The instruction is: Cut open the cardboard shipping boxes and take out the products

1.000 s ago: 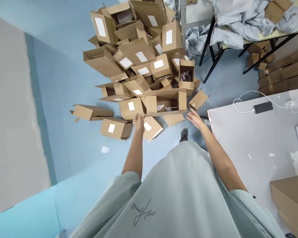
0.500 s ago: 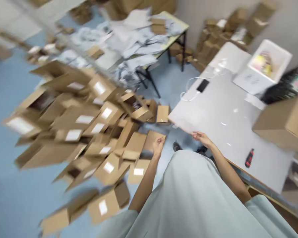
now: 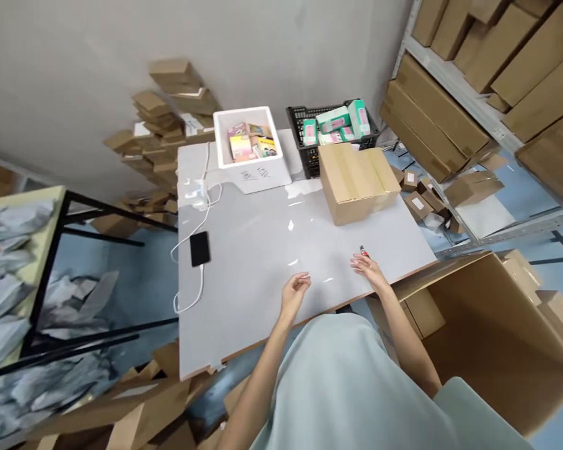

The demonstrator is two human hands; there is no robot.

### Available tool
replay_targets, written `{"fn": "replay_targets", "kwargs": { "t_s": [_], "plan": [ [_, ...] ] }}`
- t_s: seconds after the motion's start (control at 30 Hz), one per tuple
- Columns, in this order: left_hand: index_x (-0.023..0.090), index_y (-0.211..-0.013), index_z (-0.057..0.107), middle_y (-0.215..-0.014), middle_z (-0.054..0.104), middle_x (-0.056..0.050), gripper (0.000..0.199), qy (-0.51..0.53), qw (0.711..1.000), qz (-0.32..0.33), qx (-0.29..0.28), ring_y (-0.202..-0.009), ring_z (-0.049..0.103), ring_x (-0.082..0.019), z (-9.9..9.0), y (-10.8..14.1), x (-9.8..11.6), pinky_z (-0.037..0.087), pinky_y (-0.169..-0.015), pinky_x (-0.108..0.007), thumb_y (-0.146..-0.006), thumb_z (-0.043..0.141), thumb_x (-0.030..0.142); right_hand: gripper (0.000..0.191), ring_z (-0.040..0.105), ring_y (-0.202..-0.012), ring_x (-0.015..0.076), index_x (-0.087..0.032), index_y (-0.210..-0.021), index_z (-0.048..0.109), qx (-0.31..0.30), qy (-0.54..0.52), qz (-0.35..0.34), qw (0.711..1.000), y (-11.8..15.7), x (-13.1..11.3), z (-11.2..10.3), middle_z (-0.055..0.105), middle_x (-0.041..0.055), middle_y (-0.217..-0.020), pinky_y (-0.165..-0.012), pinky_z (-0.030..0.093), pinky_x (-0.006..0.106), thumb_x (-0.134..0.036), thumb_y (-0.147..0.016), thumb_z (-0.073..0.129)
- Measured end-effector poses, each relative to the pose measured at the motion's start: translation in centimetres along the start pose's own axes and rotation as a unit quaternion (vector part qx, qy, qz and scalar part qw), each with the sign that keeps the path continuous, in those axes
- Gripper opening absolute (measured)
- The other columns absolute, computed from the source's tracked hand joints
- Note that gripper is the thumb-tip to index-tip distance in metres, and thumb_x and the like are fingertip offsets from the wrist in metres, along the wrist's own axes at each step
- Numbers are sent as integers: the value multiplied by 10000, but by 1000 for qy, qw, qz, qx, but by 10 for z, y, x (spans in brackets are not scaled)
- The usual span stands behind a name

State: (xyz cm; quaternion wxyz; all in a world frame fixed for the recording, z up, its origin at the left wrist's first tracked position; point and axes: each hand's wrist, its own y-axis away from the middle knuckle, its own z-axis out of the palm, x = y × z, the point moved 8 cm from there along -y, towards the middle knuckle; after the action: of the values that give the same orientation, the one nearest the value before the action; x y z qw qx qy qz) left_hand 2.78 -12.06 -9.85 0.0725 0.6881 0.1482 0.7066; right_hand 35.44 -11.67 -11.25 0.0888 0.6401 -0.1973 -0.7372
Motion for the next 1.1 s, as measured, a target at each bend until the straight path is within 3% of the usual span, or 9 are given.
{"fn": "replay_targets", "kwargs": {
  "t_s": [0.1, 0.2, 0.3, 0.4, 0.5, 0.6, 0.77, 0.93, 1.1],
  "plan": [
    [211, -1093, 803, -1035, 848, -113, 443, -19, 997, 25, -71, -1104, 832, -339, 89, -30, 25, 627, -1146, -600, -729, 876, 453, 773, 736, -1361, 381, -220, -1324, 778, 85, 24, -53, 995, -43, -45, -65, 785, 209, -1442, -1204, 588, 591, -707, -737, 903],
    [208, -1178, 806, -1282, 834, -153, 420, -34, 989, 65, -128, -1237, 808, -331, 173, -58, 57, 608, -1199, -584, -794, 868, 369, 840, 537, -1590, 399, -214, -1447, 729, 156, 48, -120, 979, -99, -105, -110, 603, 225, -1688, -1334, 461, 597, -699, -778, 881],
    [226, -1321, 789, -1492, 750, -153, 445, -47, 979, 113, -162, -1387, 745, -309, 246, -82, 91, 571, -1260, -549, -881, 821, 281, 884, 248, -1770, 400, -213, -1610, 625, 205, 160, -196, 946, -153, -168, -125, 349, 224, -1872, -1437, 264, 608, -636, -868, 853],
    [263, -1421, 766, -1617, 667, -139, 496, -57, 969, 158, -181, -1497, 670, -305, 294, -94, 117, 554, -1281, -529, -927, 772, 216, 1107, 34, -1812, 463, -182, -1738, 476, 225, 292, -187, 910, -201, -199, -118, 98, 251, -1947, -1440, 122, 692, -701, -845, 877],
    [289, -1466, 751, -1654, 640, -132, 513, -60, 959, 192, -198, -1549, 627, -314, 312, -94, 129, 561, -1270, -532, -964, 725, 188, 1400, -37, -1796, 537, -150, -1801, 354, 211, 319, -111, 917, -236, -191, -111, -72, 281, -1947, -1415, 48, 750, -797, -708, 944],
    [281, -1451, 760, -1614, 675, -134, 500, -63, 966, 169, -186, -1529, 643, -315, 306, -94, 121, 572, -1257, -530, -964, 717, 173, 1487, -69, -1782, 576, -118, -1822, 281, 200, 345, -102, 911, -250, -179, -108, -167, 306, -1927, -1395, 39, 781, -771, -676, 968],
    [254, -1388, 780, -1531, 728, -143, 443, -57, 978, 130, -156, -1426, 714, -320, 293, -98, 108, 605, -1216, -543, -954, 737, 177, 1310, 16, -1792, 538, -80, -1796, 297, 222, 364, -176, 887, -250, -180, -117, -61, 355, -1915, -1411, 156, 729, -603, -780, 937],
    [257, -1428, 764, -1570, 712, -149, 476, -47, 976, 128, -172, -1451, 707, -336, 294, -97, 109, 597, -1226, -555, -958, 743, 186, 1179, 135, -1806, 464, -118, -1749, 404, 254, 321, -177, 895, -241, -187, -146, 37, 328, -1921, -1429, 257, 613, -656, -829, 908],
    [237, -1626, 625, -1752, 555, -208, 717, -48, 969, 108, -215, -1569, 621, -408, 327, -114, 104, 538, -1281, -621, -933, 809, 258, 1110, 231, -1799, 396, -54, -1769, 353, 308, 285, -161, 893, -254, -226, -187, 208, 320, -1907, -1446, 269, 517, -690, -958, 764]
  ]
}}
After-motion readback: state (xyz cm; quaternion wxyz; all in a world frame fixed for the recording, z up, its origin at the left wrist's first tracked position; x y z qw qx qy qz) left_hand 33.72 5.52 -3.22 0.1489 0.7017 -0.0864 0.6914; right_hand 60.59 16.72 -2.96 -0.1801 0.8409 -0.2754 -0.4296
